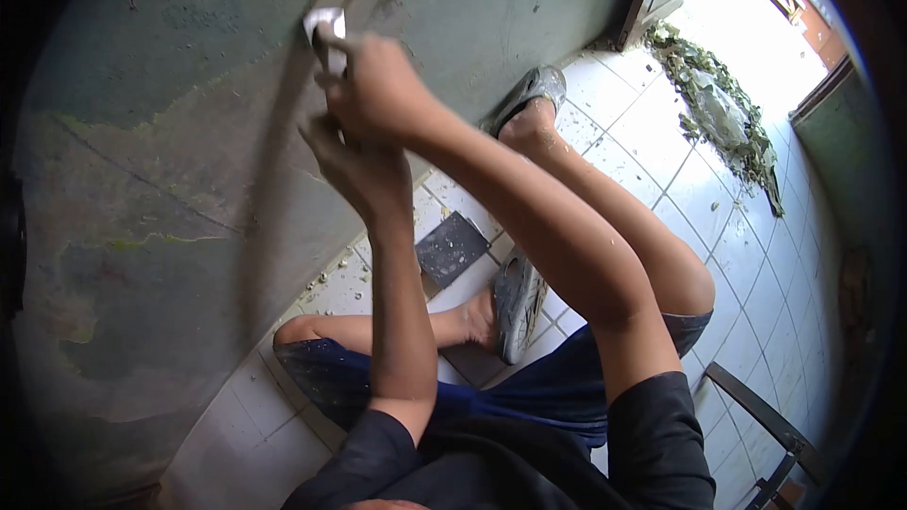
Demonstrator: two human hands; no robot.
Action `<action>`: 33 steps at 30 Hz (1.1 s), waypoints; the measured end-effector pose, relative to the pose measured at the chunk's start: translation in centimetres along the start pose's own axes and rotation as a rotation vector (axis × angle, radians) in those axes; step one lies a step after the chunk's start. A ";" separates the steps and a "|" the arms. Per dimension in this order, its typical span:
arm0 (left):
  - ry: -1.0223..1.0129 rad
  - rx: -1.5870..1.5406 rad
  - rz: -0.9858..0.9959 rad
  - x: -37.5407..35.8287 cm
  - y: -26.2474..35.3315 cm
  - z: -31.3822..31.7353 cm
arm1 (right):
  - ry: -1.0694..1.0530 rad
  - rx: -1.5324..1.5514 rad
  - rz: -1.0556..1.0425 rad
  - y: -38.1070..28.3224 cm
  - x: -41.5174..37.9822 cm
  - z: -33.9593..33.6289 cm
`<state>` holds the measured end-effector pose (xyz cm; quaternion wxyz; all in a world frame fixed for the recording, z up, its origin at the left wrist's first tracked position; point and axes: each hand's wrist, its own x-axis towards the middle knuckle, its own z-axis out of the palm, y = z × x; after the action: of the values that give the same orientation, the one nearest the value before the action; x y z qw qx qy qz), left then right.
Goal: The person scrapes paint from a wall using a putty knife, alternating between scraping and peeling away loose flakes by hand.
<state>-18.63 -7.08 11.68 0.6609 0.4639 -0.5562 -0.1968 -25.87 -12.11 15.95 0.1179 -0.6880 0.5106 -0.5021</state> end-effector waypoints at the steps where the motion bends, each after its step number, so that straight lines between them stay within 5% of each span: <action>1: 0.004 0.037 0.086 1.2 -0.3 0.8 | 0.050 0.115 0.012 1.0 1.3 0.0; 10: 0.036 -0.046 0.001 0.4 0.4 0.5 | -0.053 0.112 0.065 -1.1 0.2 -0.9; 14: -0.085 0.005 0.119 4.4 1.9 2.7 | 0.188 0.358 0.101 0.5 3.5 -2.8; 20: 0.009 0.024 0.095 1.0 0.8 -0.3 | 0.005 0.156 0.001 -0.6 -0.1 -0.5; 21: -0.004 0.030 0.106 1.2 0.8 0.1 | 0.109 0.086 -0.185 1.3 0.5 0.2; 22: -0.015 0.043 0.106 1.7 0.8 0.6 | 0.027 0.336 0.029 1.8 1.1 -0.1; 25: -0.058 0.094 0.216 3.0 1.6 1.7 | 0.087 0.528 0.193 1.5 2.1 -2.0; 30: -0.037 0.075 0.125 2.4 3.0 1.0 | 0.201 0.352 -0.128 2.9 1.8 -0.1; 33: -0.160 0.162 0.157 3.8 2.8 3.7 | 0.149 0.689 0.251 2.8 2.8 -3.1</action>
<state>-21.62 -10.14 15.94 0.5880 0.4538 -0.6557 -0.1354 -30.07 -14.55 17.09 0.3656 -0.5016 0.3994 -0.6748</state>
